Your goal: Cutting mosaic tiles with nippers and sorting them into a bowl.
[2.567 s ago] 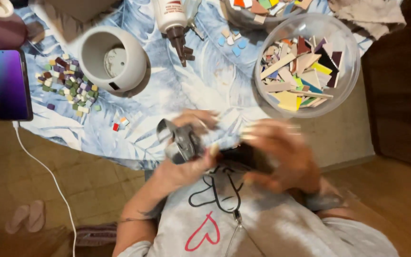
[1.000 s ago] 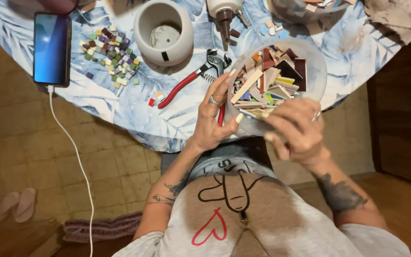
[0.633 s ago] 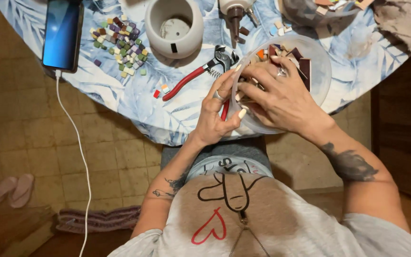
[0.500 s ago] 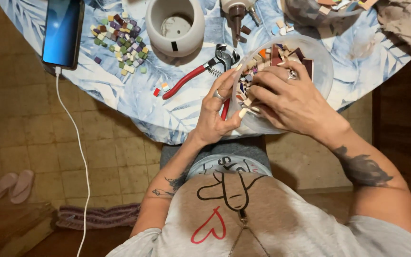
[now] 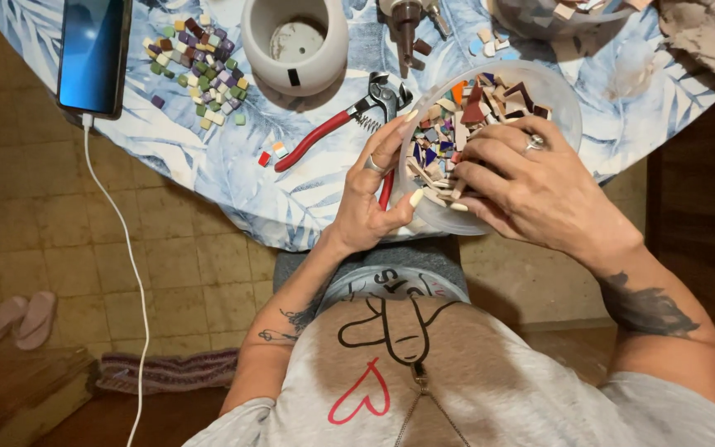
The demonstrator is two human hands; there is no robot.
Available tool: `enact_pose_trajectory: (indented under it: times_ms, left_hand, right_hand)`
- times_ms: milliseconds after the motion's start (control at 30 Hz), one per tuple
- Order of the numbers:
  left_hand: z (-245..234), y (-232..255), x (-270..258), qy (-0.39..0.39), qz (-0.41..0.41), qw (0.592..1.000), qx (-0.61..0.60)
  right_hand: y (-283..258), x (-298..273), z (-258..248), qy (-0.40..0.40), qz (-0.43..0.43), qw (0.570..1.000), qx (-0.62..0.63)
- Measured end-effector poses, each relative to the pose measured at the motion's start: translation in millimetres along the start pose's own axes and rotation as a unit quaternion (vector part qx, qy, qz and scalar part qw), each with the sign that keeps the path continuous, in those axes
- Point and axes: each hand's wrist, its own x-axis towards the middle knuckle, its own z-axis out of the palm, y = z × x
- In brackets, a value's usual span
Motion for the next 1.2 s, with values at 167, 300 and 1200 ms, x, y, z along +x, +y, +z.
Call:
enact_pose_trajectory:
  times_ms: [167,300,1200]
  left_hand:
    - [-1,9,-1,-0.018,0.004,0.997,0.075]
    - [-2,11,0,-0.021,-0.001,0.994,0.106]
    - [-5,10,-1,-0.027,-0.009,0.994,0.106]
  right_hand:
    - [0,6,-25,-0.055,-0.009,0.997,-0.057]
    - [-2,3,-25,-0.016,0.022,0.995,-0.098]
    - [9,15,2,-0.041,0.053,0.998,0.013]
